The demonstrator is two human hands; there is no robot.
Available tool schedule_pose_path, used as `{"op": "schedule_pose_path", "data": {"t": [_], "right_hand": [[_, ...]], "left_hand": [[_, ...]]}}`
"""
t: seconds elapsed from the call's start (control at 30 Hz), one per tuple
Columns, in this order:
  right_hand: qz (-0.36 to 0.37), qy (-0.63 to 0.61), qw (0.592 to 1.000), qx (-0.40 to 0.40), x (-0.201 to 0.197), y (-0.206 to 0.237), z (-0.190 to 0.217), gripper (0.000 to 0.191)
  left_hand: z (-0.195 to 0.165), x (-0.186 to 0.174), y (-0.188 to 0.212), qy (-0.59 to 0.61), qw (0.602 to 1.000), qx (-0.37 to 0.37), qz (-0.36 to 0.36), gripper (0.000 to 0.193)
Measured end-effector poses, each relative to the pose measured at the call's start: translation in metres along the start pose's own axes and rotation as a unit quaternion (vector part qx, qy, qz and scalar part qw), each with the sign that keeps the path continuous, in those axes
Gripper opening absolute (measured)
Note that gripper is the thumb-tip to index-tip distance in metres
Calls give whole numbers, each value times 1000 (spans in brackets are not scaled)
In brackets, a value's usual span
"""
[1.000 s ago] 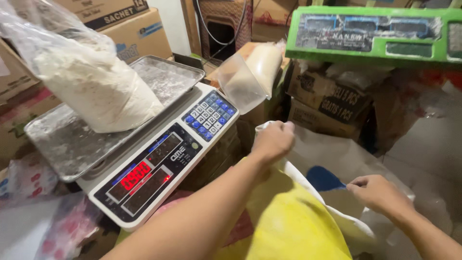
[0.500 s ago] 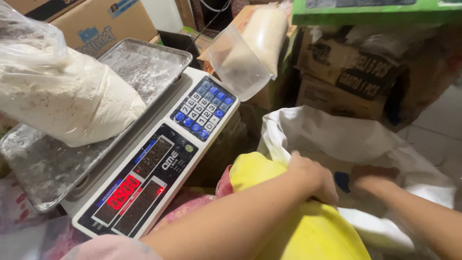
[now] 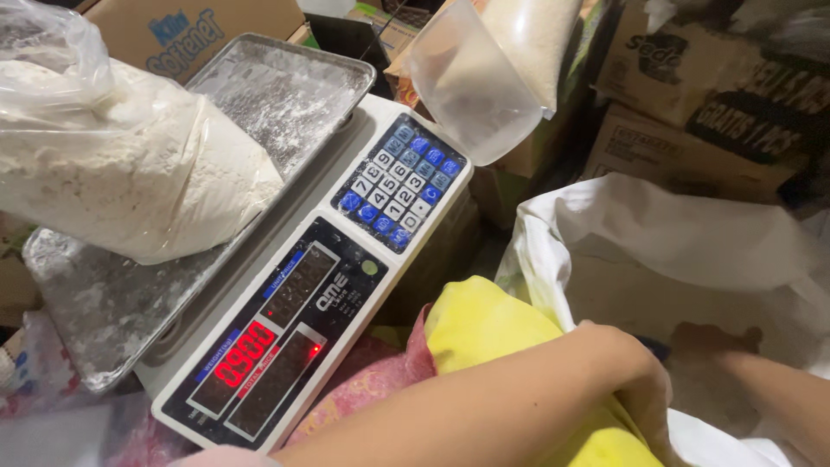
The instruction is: The person scoops white powder from a large sack into a plastic bag placed on a digital scale. They repeatedly add powder until the target weight is reached, then tie the bag closed.
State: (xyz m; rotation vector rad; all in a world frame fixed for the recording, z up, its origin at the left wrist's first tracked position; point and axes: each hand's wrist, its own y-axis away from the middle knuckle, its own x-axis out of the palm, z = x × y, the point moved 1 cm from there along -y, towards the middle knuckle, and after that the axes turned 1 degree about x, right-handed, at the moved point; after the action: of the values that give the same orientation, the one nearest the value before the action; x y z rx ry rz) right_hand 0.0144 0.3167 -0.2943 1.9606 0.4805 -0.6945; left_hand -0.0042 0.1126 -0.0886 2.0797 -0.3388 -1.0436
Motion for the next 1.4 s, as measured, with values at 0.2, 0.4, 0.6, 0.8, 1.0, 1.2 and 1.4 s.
{"op": "schedule_pose_path", "data": {"t": [0.2, 0.4, 0.6, 0.8, 1.0, 1.2, 1.4], "right_hand": [[48, -65, 996, -29, 16, -18, 18, 28], [88, -208, 973, -53, 29, -21, 25, 28], [134, -399, 904, -76, 45, -6, 23, 28], [154, -516, 839, -80, 55, 17, 17, 28], [138, -578, 800, -81, 45, 33, 7, 29], [110, -622, 771, -80, 30, 41, -12, 31], [71, -680, 728, -55, 9, 66, -33, 33]], "left_hand": [[4, 6, -7, 14, 999, 38, -21, 65], [7, 16, -17, 27, 994, 83, -61, 72], [3, 9, 4, 47, 975, 149, -158, 78], [-13, 4, 64, -13, 987, 104, -120, 65], [-26, 3, 88, -49, 981, 47, -180, 59], [-32, 12, 79, -89, 977, 33, -192, 55], [-31, 20, 79, -54, 973, 48, -217, 54]]}}
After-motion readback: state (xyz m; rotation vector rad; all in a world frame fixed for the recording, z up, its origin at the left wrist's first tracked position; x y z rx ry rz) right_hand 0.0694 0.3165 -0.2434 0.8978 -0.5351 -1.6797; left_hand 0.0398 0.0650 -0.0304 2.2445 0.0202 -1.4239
